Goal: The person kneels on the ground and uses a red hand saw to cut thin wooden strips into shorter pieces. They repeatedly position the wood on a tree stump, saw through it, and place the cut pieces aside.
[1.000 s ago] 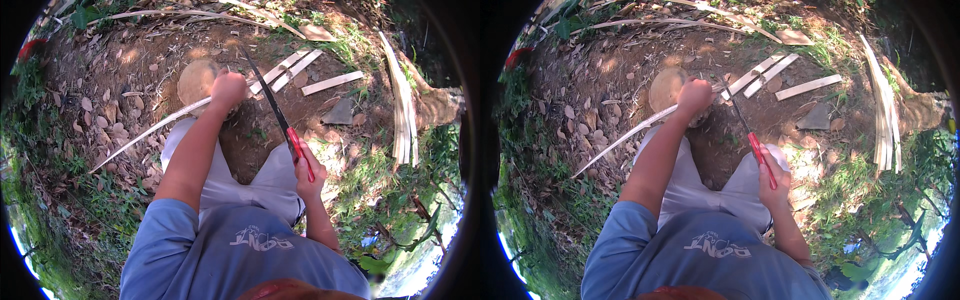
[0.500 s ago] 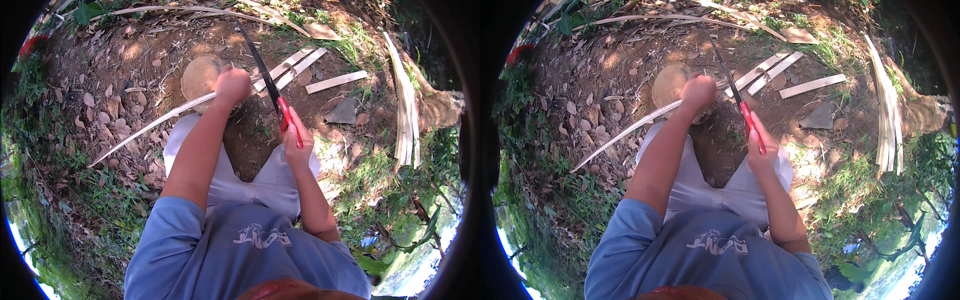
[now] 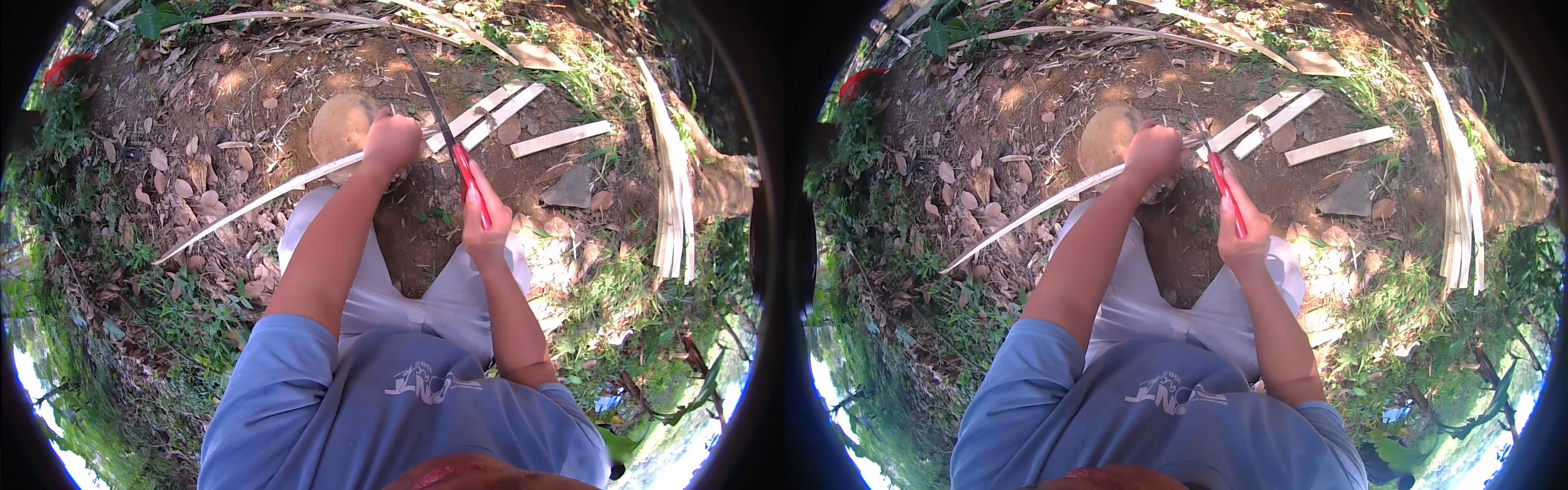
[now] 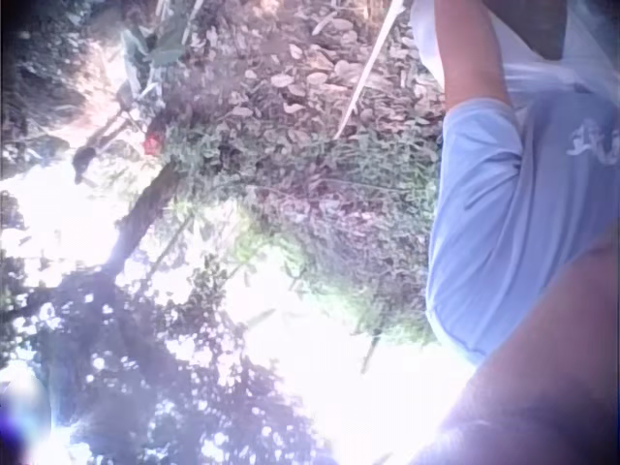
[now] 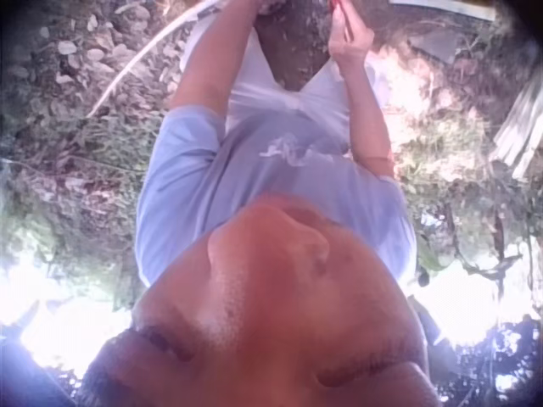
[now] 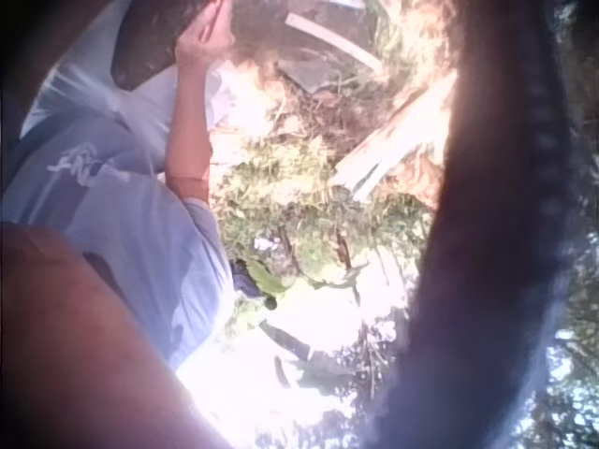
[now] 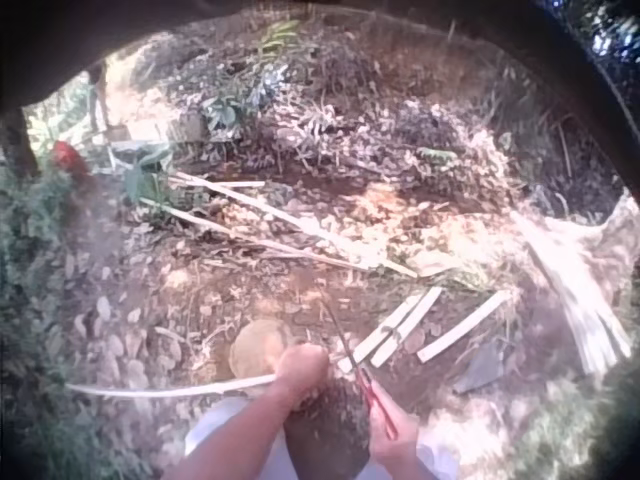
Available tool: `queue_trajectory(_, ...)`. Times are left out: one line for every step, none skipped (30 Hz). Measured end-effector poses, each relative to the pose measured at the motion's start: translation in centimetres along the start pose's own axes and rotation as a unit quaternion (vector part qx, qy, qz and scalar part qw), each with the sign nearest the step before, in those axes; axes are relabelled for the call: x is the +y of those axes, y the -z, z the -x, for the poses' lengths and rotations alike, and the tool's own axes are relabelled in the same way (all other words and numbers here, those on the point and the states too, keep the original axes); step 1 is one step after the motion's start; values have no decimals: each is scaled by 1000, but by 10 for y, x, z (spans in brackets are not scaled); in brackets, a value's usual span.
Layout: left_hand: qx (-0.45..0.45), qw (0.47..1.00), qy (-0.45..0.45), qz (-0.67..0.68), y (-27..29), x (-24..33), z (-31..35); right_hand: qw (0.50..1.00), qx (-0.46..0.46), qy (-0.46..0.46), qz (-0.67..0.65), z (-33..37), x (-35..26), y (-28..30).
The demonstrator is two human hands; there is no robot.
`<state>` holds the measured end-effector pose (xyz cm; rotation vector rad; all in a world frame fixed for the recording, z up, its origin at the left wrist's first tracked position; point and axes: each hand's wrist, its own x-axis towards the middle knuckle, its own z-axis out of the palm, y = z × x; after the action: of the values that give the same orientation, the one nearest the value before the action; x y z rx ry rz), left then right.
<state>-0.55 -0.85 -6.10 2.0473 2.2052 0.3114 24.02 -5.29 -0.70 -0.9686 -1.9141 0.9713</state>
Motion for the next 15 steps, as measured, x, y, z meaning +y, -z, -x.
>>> queue_trajectory(5,1000,3,6,0,2,-3,1000,17,23,-10,-26,2,-16)
queue_trajectory(13,1000,10,6,-4,0,-5,998,30,44,-20,-42,4,-26)
queue_trajectory(21,1000,15,5,-8,-3,-7,999,26,26,-38,-49,5,-28)
queue_trajectory(24,999,19,12,-9,1,-7,998,22,1,-52,-49,9,-26)
queue_trajectory(20,999,25,18,-9,2,-7,997,20,-23,-64,-47,14,-24)
queue_trajectory(15,999,30,24,-7,1,-8,998,24,-29,-55,-40,19,-18)
queue_trajectory(8,999,38,32,-4,3,-6,998,26,-37,-46,-25,26,-11)
queue_trajectory(-8,999,43,31,-5,2,-5,997,15,-58,-52,-6,21,-1)
queue_trajectory(-23,998,47,31,-5,1,-5,995,7,-81,-58,14,16,10)
queue_trajectory(-37,997,53,31,-5,0,-6,996,-3,-89,-30,40,12,27)
queue_trajectory(-47,997,54,29,-6,-4,-4,995,-17,-95,-5,66,9,44)
queue_trajectory(-31,997,60,31,-9,-4,-2,995,-15,-100,-12,92,-1,62)
queue_trajectory(-16,997,63,36,-12,-2,0,994,-12,-107,-17,115,-17,81)
queue_trajectory(2,997,69,38,-12,-1,1,993,-16,-117,-1,139,-27,99)
queue_trajectory(2,998,46,41,-9,2,-1,991,-17,-128,16,159,-38,115)
